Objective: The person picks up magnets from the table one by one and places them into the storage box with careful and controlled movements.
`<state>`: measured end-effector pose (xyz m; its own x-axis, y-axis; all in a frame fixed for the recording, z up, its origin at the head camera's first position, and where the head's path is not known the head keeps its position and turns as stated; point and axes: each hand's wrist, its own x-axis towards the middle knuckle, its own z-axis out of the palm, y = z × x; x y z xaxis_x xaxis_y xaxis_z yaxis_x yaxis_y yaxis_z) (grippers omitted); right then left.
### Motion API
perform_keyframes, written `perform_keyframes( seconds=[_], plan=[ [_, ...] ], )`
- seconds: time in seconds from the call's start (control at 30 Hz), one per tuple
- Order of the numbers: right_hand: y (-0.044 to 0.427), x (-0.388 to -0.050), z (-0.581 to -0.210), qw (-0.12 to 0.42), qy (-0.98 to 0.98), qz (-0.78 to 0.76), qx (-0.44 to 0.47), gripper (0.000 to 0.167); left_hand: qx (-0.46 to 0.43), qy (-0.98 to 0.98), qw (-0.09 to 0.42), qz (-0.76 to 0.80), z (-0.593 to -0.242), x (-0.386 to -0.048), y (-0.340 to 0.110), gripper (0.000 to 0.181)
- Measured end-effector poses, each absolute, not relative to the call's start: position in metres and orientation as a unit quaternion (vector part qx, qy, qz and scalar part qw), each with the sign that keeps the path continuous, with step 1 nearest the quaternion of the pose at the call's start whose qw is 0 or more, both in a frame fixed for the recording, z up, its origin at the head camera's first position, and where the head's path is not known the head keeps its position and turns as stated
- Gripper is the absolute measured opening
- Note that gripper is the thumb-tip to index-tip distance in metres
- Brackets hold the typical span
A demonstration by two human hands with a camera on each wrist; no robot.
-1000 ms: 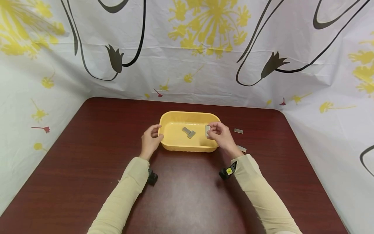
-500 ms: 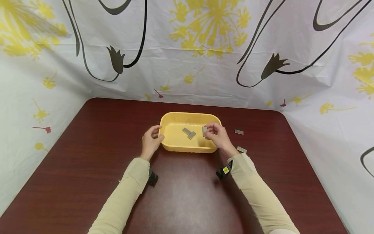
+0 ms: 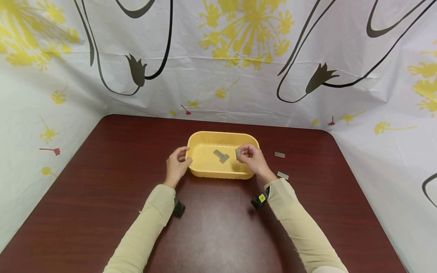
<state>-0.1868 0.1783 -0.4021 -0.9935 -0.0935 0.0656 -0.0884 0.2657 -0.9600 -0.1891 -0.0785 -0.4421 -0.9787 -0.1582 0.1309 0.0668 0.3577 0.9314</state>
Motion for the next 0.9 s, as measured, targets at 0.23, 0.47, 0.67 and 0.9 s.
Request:
perform_keyframes(
  seconds=[0.23, 0.47, 0.67, 0.9],
  plan=[
    [0.178, -0.194, -0.408, 0.017, 0.797, -0.602, -0.040, 0.024, 0.029, -0.816, 0.099, -0.568, -0.441, -0.188, -0.078, 0.035],
    [0.179, -0.199, -0.405, 0.033, 0.796, -0.604, -0.021, 0.026, 0.030, -0.818, 0.100, -0.565, -0.440, -0.188, -0.078, 0.036],
    [0.179, -0.206, -0.405, 0.045, 0.799, -0.600, 0.001, 0.026, 0.032, -0.819, 0.096, -0.565, -0.440, -0.189, -0.077, 0.035],
    [0.176, -0.211, -0.406, 0.052, 0.804, -0.592, 0.012, 0.027, 0.034, -0.819, 0.093, -0.565, -0.440, -0.188, -0.078, 0.035]
  ],
)
